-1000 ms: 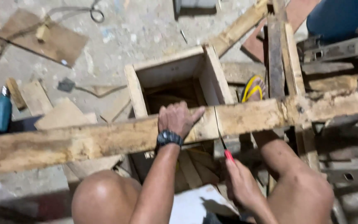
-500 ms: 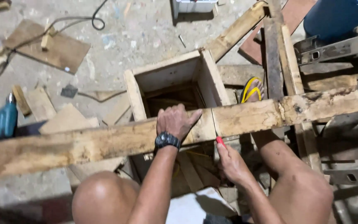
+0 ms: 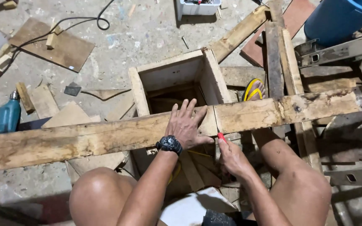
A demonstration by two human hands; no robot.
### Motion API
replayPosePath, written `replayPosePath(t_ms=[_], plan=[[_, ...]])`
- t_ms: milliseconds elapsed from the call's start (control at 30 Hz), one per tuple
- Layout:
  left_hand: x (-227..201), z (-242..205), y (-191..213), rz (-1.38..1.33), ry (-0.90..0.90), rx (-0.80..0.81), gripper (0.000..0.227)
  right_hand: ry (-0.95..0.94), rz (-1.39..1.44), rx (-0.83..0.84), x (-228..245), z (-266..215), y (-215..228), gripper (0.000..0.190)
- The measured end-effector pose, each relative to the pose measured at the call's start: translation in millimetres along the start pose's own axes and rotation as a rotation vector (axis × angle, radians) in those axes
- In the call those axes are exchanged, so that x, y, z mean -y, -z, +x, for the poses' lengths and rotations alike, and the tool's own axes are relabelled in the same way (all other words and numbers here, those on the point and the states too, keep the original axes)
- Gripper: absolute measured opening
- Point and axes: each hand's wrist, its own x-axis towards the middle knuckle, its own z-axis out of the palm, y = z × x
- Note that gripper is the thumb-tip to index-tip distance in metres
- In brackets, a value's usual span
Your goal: A person uses a small hand saw to cut through a wooden plank while sitting on the floor.
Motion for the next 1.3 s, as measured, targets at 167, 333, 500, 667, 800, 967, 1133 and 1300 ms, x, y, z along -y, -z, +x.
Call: replayPosePath(t_ms=[167, 333, 500, 667, 800, 967, 1133, 1300], plan=[[7, 6, -19, 0.048, -0.039, -0.126, 0.104, 0.029, 0.063, -0.004, -5, 3, 2, 0.050], [4, 1, -11, 0.045, -0.105, -0.433, 0.101, 0.115, 0.129, -0.143, 12, -64, -5, 0.033], [4, -4, -10, 0.043, -0.092, -0.416, 0.100, 0.128, 0.193, -0.139, 3, -74, -7, 0.032], [5, -3, -17, 0.042, -0.101, -0.516, 0.099, 0.040, 0.227, -0.187, -3, -55, -12, 0.030], [-1, 1, -15, 0.019, -0.098, -0.415, 0.100, 0.077, 0.201, -0.193, 14, -27, -5, 0.030], [2, 0, -13, 0.023, -0.109, -0.469, 0.098, 0.148, -0.115, -0.231, 4, -50, -6, 0.032], [6, 2, -15, 0.037, -0.092, -0.385, 0.101, 0.054, 0.088, -0.195, 10, -58, -11, 0.031], [3, 2, -10, 0.036, -0.097, -0.429, 0.100, 0.188, 0.006, -0.244, -18, -22, -16, 0.028]])
